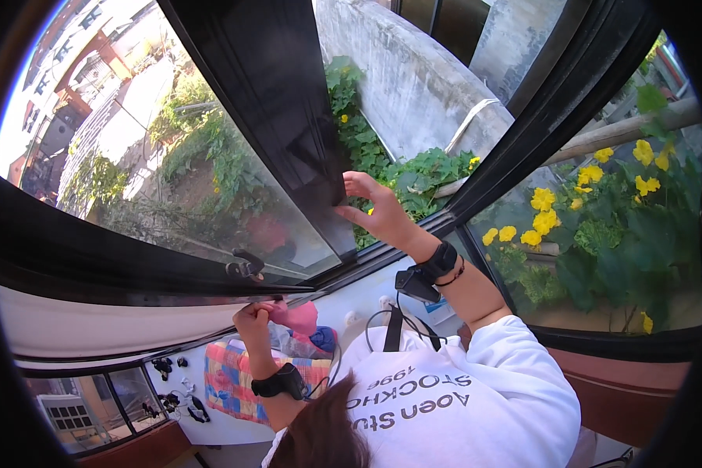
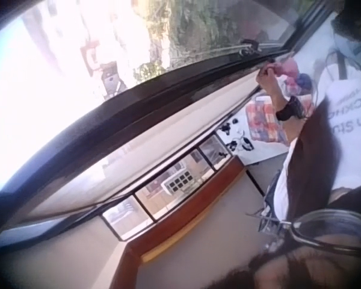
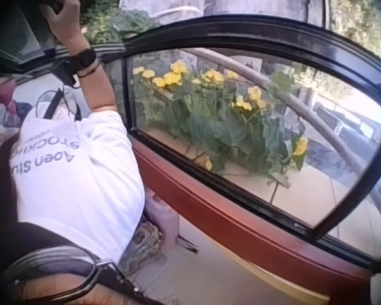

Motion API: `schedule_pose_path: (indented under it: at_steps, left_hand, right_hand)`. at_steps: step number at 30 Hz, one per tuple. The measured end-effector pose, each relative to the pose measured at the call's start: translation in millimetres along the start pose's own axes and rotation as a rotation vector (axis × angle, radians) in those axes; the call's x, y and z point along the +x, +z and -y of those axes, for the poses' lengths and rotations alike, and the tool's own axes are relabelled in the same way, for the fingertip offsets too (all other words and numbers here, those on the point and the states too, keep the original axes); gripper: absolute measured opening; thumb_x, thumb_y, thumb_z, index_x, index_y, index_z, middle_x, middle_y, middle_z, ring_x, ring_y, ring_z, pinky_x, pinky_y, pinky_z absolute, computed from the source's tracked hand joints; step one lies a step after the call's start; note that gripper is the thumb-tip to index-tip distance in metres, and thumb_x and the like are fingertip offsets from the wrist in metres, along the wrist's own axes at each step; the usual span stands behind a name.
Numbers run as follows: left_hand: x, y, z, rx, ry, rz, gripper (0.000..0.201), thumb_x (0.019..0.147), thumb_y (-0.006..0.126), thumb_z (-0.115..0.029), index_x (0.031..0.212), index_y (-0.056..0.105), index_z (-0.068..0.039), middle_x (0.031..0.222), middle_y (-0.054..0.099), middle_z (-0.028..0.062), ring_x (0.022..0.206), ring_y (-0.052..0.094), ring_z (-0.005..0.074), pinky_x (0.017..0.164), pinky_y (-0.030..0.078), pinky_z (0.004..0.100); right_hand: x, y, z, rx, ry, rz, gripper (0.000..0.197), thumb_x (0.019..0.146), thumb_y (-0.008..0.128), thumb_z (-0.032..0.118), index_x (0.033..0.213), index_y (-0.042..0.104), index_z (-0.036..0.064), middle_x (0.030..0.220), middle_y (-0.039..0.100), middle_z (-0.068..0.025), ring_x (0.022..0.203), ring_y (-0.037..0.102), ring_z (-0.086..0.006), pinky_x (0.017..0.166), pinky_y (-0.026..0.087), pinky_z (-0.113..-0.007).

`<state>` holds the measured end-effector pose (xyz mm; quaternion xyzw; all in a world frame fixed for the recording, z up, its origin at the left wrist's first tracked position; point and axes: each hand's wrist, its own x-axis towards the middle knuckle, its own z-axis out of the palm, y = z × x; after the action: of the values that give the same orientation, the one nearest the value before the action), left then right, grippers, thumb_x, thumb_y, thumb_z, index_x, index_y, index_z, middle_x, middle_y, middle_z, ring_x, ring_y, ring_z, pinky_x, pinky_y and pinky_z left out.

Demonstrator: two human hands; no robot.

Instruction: The person wipes the glass panes and frames of a window with a cloth, moving between different sections and glass panels.

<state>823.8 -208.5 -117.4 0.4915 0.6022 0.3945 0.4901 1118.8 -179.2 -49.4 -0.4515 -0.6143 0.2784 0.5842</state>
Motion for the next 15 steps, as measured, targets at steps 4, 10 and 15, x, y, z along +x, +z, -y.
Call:
schedule_pose_path:
  at_steps: [4,10,15]
  left_hand:
    - [-21.8,28.4,-23.4,-0.177,0.093,0.388,0.015,0.065,0.043,0.007,0.059,0.057,0.003,0.063,0.058,0.0077,0.050,0.049,0.0087,0.042,0.038,0.0171]
    - [-23.9,58.4,-39.7,-0.190,0.070,0.683,0.017,0.065,0.041,0.014,0.063,0.056,0.006,0.067,0.058,0.0087,0.060,0.054,0.0128,0.056,0.044,0.0202]
    - [-29.9,56.6,-43.5,-0.290,0.185,0.602,0.020,0.063,0.040,0.015,0.065,0.057,0.005,0.065,0.055,0.0067,0.061,0.049,0.0109,0.052,0.038,0.0184]
  right_hand:
    - [-75.4,17.9,9.0,-0.199,0.356,0.064,0.045,0.068,0.066,0.015,0.107,0.045,0.0044,0.086,0.053,-0.0076,0.076,0.052,-0.0153,0.070,0.043,-0.026]
    - [-113.8,51.5,15.6,0.085,0.305,0.334,0.058,0.068,0.066,0.017,0.118,0.038,0.0041,0.105,0.048,-0.0123,0.098,0.047,-0.0204,0.085,0.037,-0.030]
    - [-113.9,47.0,34.1,0.305,0.456,0.485,0.055,0.067,0.064,0.011,0.116,0.041,0.0065,0.100,0.054,-0.0105,0.093,0.052,-0.0206,0.082,0.040,-0.029]
